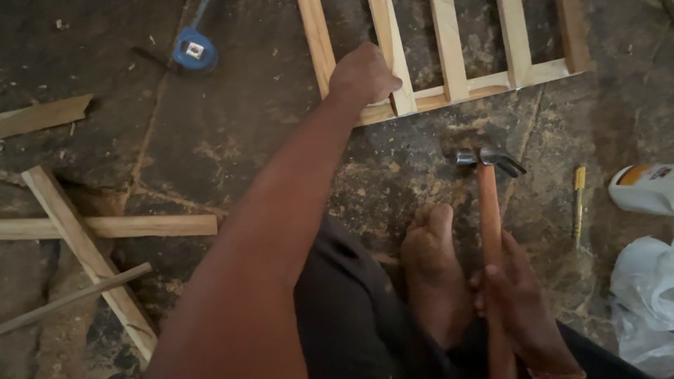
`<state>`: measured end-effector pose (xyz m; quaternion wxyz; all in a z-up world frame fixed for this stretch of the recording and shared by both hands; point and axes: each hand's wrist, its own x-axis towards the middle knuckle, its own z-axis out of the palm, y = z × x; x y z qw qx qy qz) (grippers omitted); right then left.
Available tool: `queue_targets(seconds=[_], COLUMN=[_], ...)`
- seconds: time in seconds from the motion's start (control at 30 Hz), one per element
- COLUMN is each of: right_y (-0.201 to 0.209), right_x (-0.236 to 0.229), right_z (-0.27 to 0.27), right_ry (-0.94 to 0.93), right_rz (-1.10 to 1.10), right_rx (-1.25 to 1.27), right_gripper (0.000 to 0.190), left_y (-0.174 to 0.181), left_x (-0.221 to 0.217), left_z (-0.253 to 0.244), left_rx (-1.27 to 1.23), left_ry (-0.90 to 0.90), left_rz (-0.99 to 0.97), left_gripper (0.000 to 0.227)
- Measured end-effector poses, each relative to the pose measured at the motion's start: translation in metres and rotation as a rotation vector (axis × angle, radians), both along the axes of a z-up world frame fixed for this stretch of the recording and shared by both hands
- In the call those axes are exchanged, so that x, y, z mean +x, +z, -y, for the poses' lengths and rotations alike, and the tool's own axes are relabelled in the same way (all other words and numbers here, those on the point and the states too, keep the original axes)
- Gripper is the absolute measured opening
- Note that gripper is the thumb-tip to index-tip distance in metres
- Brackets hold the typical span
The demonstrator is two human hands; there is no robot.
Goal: The person assembles a rectangular wooden frame by nailing thin wooden slats to a base frame using a hammer and nails. The person positions each slat and hammers nails to secure them in place.
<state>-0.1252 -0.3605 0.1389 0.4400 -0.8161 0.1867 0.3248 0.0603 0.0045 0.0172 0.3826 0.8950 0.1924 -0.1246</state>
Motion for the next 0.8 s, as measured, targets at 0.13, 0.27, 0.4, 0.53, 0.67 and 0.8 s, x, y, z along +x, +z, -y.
queue_targets(seconds=[0.13,0.27,0.4,0.53,0.67,0.8], right_y=[0.003,0.020,0.045,0.055,0.047,0.039], right_x=[0.000,0.009,0.030,0.049,0.062,0.061], right_z=[-0.002,-0.016,-0.034,-0.062,-0.080,-0.078], right_ry=[-0.045,0.219,0.433,0.741,0.758,0.702], right_rz=[-0.001,0.336,0.590,1.029,0.822,0.871], right_rx=[-0.056,-0.271,-0.494,-0.409,-0.492,-0.450], right_gripper=[0.079,0.080,0.075,0.061,0.054,0.056], left_y=[0.003,0.007,0.012,0.017,0.025,0.028], left_x=[0.002,-0.003,-0.003,-0.009,-0.005,-0.005], left_z=[0.002,-0.003,0.002,0.002,0.002,0.001], left_rx=[-0.010,-0.060,-0.047,-0.066,0.000,0.001], left_ry=[0.050,0.032,0.041,0.099,0.020,0.045], left_rz=[0.041,-0.011,-0.020,0.001,-0.113,-0.084], left_gripper=[0.068,0.059,0.059,0.064,0.060,0.063])
